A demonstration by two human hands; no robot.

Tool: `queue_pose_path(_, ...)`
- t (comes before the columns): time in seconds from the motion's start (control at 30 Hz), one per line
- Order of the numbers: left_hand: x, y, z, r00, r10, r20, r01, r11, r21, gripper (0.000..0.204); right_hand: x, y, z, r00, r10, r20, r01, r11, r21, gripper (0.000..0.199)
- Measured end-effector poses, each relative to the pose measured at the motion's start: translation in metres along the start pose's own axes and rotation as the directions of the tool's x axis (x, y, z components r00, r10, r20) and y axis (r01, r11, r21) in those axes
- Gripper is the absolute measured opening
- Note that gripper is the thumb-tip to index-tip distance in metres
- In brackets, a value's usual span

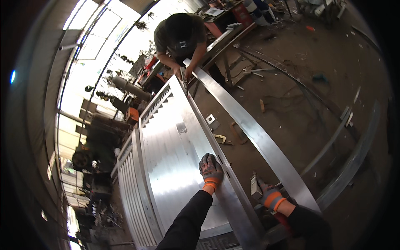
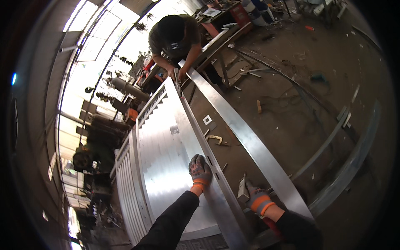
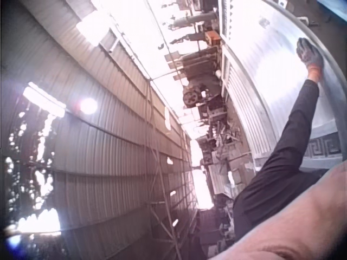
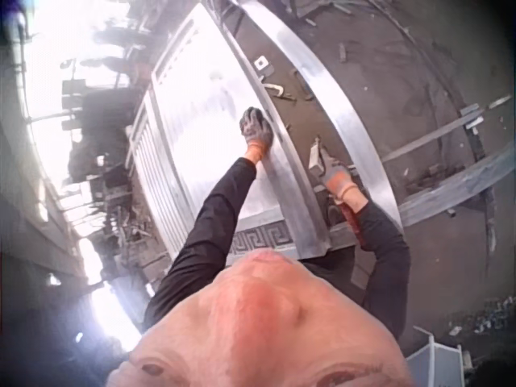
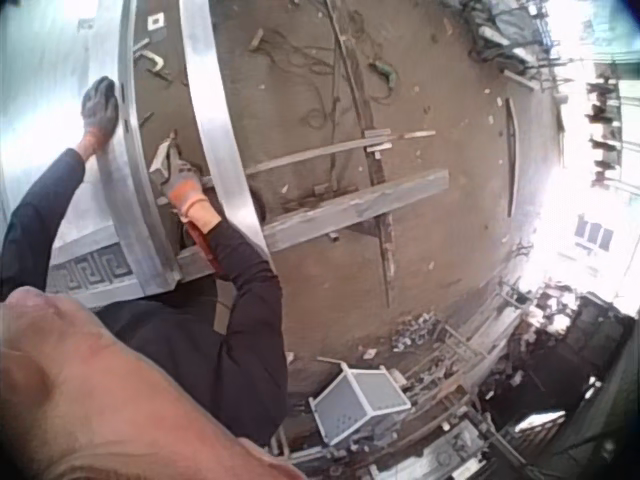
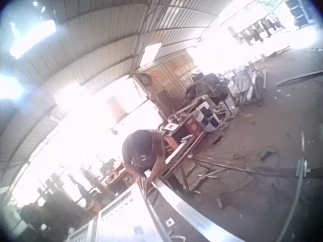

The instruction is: The person positions a large metal panel with a Greek key pattern, then uses a handheld welding tool to tack and weld seams along the panel edges. They adjust the panel and continue welding while another worker assists nearby.

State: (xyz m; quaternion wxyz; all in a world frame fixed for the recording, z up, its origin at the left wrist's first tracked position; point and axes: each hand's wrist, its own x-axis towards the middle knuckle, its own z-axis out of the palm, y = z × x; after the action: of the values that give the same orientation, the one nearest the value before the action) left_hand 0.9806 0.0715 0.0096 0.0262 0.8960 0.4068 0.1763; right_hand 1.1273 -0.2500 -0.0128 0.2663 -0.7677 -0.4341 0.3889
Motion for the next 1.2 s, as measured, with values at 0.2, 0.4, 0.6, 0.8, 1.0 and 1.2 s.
queue_pose_path(0.2, 0.177, -0.023, -0.016, 0.889, -0.282, 0.360, 0.292, 0.956, 0.028, 0.090, 0.001, -0.004, -0.004, 1.000, -0.002, 0.003, 0.001, 0.999, 0.053, 0.104)
queue_pose_path(0.4, 0.330, 0.000, -0.068, 0.883, -0.301, 0.359, 0.411, 0.867, -0.284, 0.081, -0.002, -0.004, -0.007, 0.999, -0.031, 0.027, 0.031, 0.999, 0.011, 0.116)
queue_pose_path(0.6, 0.154, 0.015, -0.014, 0.846, -0.228, 0.483, -0.021, 0.890, 0.456, 0.096, 0.002, 0.003, 0.010, 0.998, 0.015, 0.061, -0.010, 0.996, -0.093, 0.111)
queue_pose_path(0.8, 0.069, 0.008, 0.027, 0.983, -0.135, 0.122, 0.123, 0.987, 0.102, 0.079, -0.002, 0.000, -0.001, 0.995, 0.006, 0.096, -0.007, 1.000, 0.004, 0.110)
queue_pose_path(1.0, 0.081, 0.013, 0.016, 0.974, -0.179, 0.139, 0.164, 0.980, 0.115, 0.069, 0.000, -0.001, -0.006, 0.996, 0.003, 0.090, -0.006, 0.999, 0.043, 0.112)
queue_pose_path(1.2, 0.078, 0.011, 0.022, 0.971, -0.196, 0.137, 0.184, 0.978, 0.097, 0.066, 0.001, 0.008, 0.010, 0.996, -0.034, 0.077, 0.038, 0.998, -0.046, 0.120)
